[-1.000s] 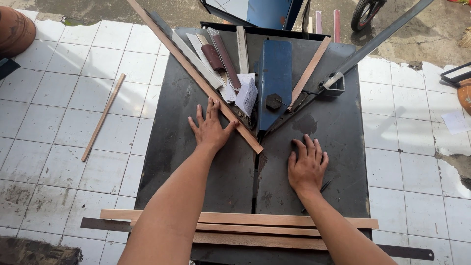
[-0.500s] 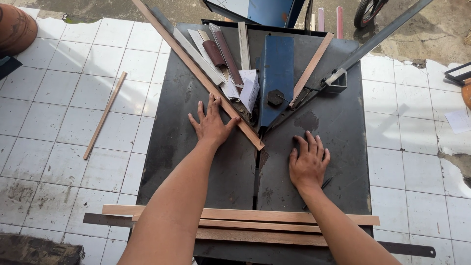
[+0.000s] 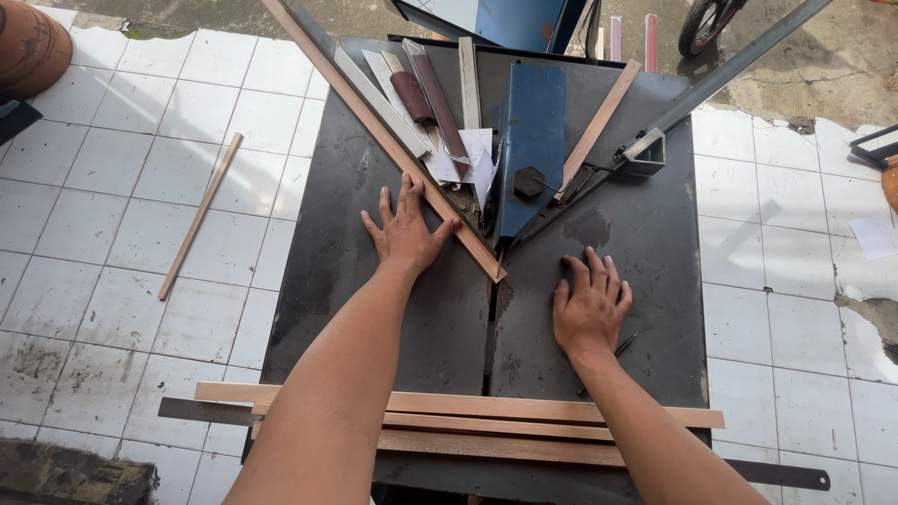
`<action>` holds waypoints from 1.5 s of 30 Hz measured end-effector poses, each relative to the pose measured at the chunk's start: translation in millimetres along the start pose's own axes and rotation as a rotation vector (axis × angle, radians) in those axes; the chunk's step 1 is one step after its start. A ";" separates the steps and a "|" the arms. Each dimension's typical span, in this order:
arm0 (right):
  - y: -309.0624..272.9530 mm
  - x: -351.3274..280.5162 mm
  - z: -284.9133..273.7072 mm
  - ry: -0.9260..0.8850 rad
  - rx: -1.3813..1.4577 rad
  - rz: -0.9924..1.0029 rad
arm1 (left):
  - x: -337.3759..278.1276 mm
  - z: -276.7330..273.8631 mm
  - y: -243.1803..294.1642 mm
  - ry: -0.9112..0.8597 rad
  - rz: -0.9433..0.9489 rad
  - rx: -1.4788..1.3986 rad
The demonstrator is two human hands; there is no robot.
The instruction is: Measuring wood strips with a ruler and pencil, then cutting them to size using a manual miter guillotine.
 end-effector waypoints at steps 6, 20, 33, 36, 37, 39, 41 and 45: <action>-2.6 5.9 -2.2 -0.017 -0.008 0.020 | 6.4 0.1 2.2 0.001 -0.016 0.008; -6.1 8.7 -9.5 -0.031 0.015 0.027 | 5.3 -4.3 6.6 0.001 -0.011 0.009; -6.8 -21.9 -17.8 0.029 0.042 0.018 | -17.6 9.0 -9.9 0.026 0.038 -0.027; -9.4 -37.3 -9.6 0.046 0.070 0.109 | -28.3 8.3 -14.1 0.026 0.045 -0.037; -21.4 -37.7 -10.8 0.047 0.071 0.112 | -29.9 6.9 -15.3 0.026 0.047 -0.036; -42.3 -42.1 -11.1 -0.026 0.231 0.121 | -36.8 7.6 -17.0 0.006 0.042 -0.047; -61.8 -42.9 -22.2 -0.034 0.242 0.046 | -37.6 11.8 -18.4 0.005 0.042 -0.034; -56.9 -50.7 -4.8 -0.045 0.239 -0.035 | -38.4 14.5 -21.6 -0.002 0.040 -0.029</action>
Point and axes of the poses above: each hand's wrist, its own x-axis towards the middle knuckle, its own z-axis out of the palm, y = z × x, the point moved 3 cm from there along x, towards the middle knuckle, and after that the axes turned 5 degrees about -z, right-handed, at the moved point
